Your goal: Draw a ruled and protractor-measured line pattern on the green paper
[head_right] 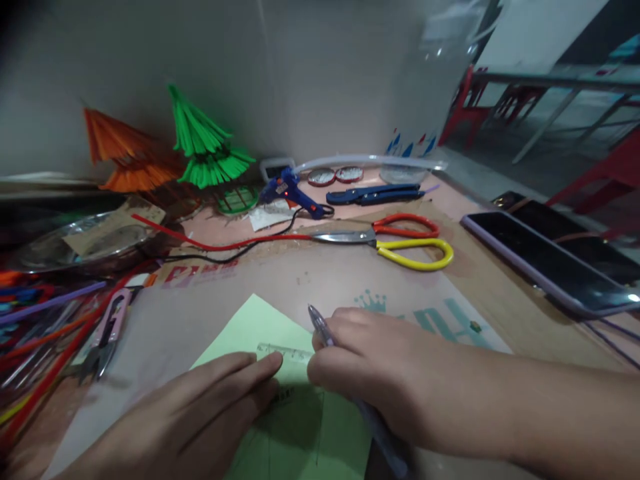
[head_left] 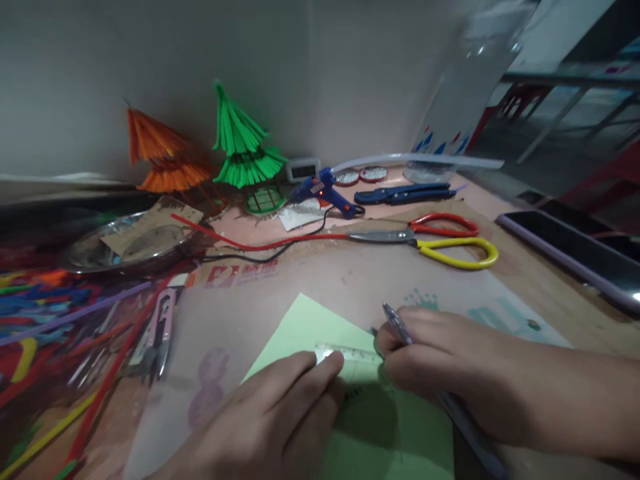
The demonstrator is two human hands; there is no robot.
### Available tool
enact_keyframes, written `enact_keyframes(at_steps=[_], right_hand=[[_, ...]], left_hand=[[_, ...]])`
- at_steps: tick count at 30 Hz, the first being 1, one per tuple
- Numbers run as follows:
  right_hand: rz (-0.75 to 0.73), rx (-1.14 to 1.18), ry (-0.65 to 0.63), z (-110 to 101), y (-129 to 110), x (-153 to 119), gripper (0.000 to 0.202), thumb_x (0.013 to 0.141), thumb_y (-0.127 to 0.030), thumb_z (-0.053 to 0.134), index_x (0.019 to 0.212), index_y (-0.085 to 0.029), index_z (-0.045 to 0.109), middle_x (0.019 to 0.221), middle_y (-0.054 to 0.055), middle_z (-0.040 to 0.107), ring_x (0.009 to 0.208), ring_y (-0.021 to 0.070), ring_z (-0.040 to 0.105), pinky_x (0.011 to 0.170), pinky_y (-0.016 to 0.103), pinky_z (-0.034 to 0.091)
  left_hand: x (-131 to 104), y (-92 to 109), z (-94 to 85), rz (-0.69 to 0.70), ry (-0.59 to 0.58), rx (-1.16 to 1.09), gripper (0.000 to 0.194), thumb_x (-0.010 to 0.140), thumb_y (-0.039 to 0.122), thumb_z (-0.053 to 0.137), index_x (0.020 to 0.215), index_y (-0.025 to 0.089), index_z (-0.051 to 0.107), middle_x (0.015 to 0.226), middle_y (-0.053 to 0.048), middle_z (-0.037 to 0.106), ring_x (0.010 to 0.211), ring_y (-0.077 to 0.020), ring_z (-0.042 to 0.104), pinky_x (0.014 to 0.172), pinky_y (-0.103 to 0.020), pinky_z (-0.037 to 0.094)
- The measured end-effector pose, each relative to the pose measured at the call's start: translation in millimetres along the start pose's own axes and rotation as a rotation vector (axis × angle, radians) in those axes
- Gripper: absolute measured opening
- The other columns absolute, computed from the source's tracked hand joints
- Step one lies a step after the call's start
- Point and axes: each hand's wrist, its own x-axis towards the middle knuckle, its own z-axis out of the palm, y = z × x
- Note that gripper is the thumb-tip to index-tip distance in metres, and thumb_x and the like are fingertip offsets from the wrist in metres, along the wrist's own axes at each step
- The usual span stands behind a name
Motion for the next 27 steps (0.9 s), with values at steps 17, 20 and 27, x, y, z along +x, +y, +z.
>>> enact_keyframes(at_steps=[17,20,27], right_hand=[[0.127,-0.008,-0.029,-9,-7,10,0.012,0.106,-0.029,0.055,0.106,-0.021,0.065,0.102,0.009,0.069,0.092,0.021,0.063,0.08,0.033,0.051],[0.183,0.167,0.042,-16,-3,18,0.035,0.104,-0.053,0.059,0.105,-0.019,0.066,0.094,0.007,0.071,0.084,0.0187,0.065,0.074,0.029,0.052],[0.333,0.387,0.092,-32,-6,68,0.021,0.101,-0.031,0.053,0.103,-0.017,0.069,0.075,0.0,0.068,0.057,0.0114,0.055,0.052,0.022,0.04]], left_hand=[[4,2,9.5,0.149,0.116,0.33,0.029,0.107,0.024,0.048,0.128,0.019,0.069,0.127,-0.004,0.078,0.113,-0.0187,0.071,0.102,-0.028,0.054],[4,7,1.5,0.115,-0.001,0.268,0.035,0.104,0.03,0.05,0.132,0.015,0.067,0.136,-0.008,0.074,0.117,-0.0218,0.07,0.103,-0.032,0.056],[-1,19,-0.8,0.019,-0.064,0.245,0.041,0.104,0.023,0.048,0.141,0.013,0.063,0.149,-0.009,0.066,0.133,-0.024,0.063,0.113,-0.037,0.052]])
